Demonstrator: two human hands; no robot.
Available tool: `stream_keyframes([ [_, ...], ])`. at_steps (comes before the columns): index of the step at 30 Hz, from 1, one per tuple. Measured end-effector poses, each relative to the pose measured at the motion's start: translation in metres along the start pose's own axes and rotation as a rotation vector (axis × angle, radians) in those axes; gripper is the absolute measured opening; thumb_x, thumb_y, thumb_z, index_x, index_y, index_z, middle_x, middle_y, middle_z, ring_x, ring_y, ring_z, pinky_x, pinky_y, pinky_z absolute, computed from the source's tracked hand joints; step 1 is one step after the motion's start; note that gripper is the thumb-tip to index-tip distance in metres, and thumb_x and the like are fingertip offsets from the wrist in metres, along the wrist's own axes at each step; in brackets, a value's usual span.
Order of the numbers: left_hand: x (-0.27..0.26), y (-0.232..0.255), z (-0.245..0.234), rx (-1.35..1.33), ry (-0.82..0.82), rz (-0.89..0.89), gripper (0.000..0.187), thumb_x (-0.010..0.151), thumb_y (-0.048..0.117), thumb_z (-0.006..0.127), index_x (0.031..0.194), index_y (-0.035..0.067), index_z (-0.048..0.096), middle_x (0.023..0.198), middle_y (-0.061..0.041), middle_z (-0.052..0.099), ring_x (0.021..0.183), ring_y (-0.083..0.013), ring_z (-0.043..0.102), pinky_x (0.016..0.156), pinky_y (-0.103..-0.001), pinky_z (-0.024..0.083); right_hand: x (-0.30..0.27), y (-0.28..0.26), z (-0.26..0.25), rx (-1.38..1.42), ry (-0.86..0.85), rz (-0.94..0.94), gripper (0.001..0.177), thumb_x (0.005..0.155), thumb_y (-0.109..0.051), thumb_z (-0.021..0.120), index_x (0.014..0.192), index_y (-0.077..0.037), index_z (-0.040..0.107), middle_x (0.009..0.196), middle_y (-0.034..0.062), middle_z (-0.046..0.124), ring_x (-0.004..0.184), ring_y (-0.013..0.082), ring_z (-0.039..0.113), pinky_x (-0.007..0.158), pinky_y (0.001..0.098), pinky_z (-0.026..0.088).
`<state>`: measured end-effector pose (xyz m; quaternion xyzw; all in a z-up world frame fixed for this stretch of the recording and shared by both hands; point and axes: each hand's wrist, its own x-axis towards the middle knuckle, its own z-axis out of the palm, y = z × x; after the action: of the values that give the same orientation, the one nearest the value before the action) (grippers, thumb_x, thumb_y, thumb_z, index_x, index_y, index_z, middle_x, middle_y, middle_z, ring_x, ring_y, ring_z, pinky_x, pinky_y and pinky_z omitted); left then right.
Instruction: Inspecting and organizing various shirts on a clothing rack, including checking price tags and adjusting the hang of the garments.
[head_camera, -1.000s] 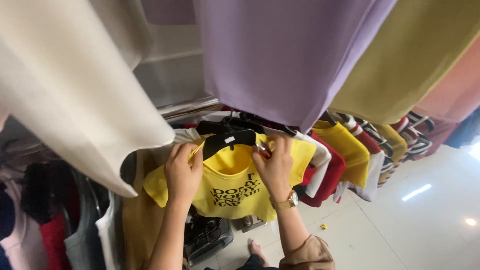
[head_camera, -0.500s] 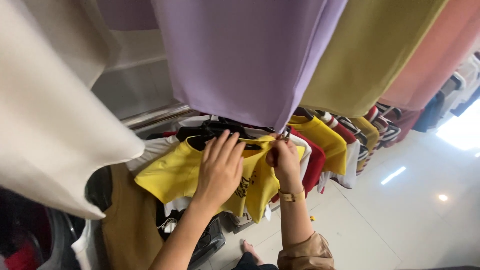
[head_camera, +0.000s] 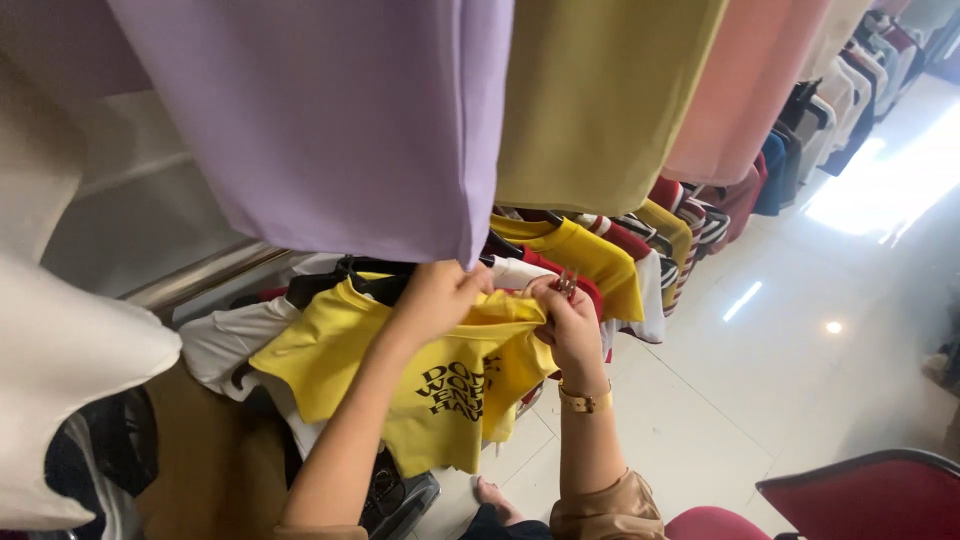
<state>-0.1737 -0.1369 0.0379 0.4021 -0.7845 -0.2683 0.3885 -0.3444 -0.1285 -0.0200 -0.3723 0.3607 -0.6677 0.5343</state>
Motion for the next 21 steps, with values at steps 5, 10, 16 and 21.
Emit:
stream_keyframes([
  [5, 0.008, 0.003, -0.011, 0.022, -0.009, 0.028, 0.017, 0.077, 0.016, 0.059, 0.091, 0.011, 0.067, 0.083, -0.010, 0.067, 0.086, -0.0270, 0.062, 0.078, -0.038, 0.046, -0.007, -0.003, -0.003, 0.026, -0.062, 0.046, 0.013, 0.079, -0.008, 0.056, 0.076, 0.004, 0.057, 0.041, -0.0014, 0.029, 0.029, 0.0022, 0.022, 0.025, 0.0141, 0.019],
  [10, 0.011, 0.031, -0.009, 0.121, -0.310, -0.090, 0.020, 0.075, 0.015, 0.063, 0.094, 0.012, 0.067, 0.094, -0.010, 0.065, 0.091, -0.0292, 0.061, 0.085, -0.038, 0.045, 0.000, 0.004, -0.008, 0.135, -0.084, 0.112, 0.016, 0.083, -0.013, 0.056, 0.080, 0.003, 0.056, 0.042, -0.0015, 0.030, 0.030, 0.0006, 0.021, 0.024, 0.0135, 0.020],
  [16, 0.016, -0.009, 0.000, 0.024, -0.264, -0.156, 0.018, 0.080, 0.021, 0.053, 0.077, 0.012, 0.068, 0.070, -0.007, 0.067, 0.079, -0.0244, 0.064, 0.073, -0.033, 0.047, -0.003, 0.004, -0.005, 0.035, -0.210, 0.020, 0.025, 0.075, -0.009, 0.065, 0.094, 0.003, 0.053, 0.050, -0.0022, 0.033, 0.032, 0.0010, 0.027, 0.028, 0.0135, 0.025],
  [21, 0.016, -0.019, 0.002, -0.032, -0.299, -0.215, 0.020, 0.080, 0.017, 0.051, 0.073, 0.009, 0.067, 0.057, -0.007, 0.061, 0.061, -0.0157, 0.054, 0.060, -0.028, 0.044, 0.002, 0.022, -0.012, 0.089, -0.103, 0.164, 0.007, 0.080, -0.001, 0.055, 0.087, 0.001, 0.056, 0.047, -0.0035, 0.029, 0.034, 0.0025, 0.025, 0.029, 0.0141, 0.020],
])
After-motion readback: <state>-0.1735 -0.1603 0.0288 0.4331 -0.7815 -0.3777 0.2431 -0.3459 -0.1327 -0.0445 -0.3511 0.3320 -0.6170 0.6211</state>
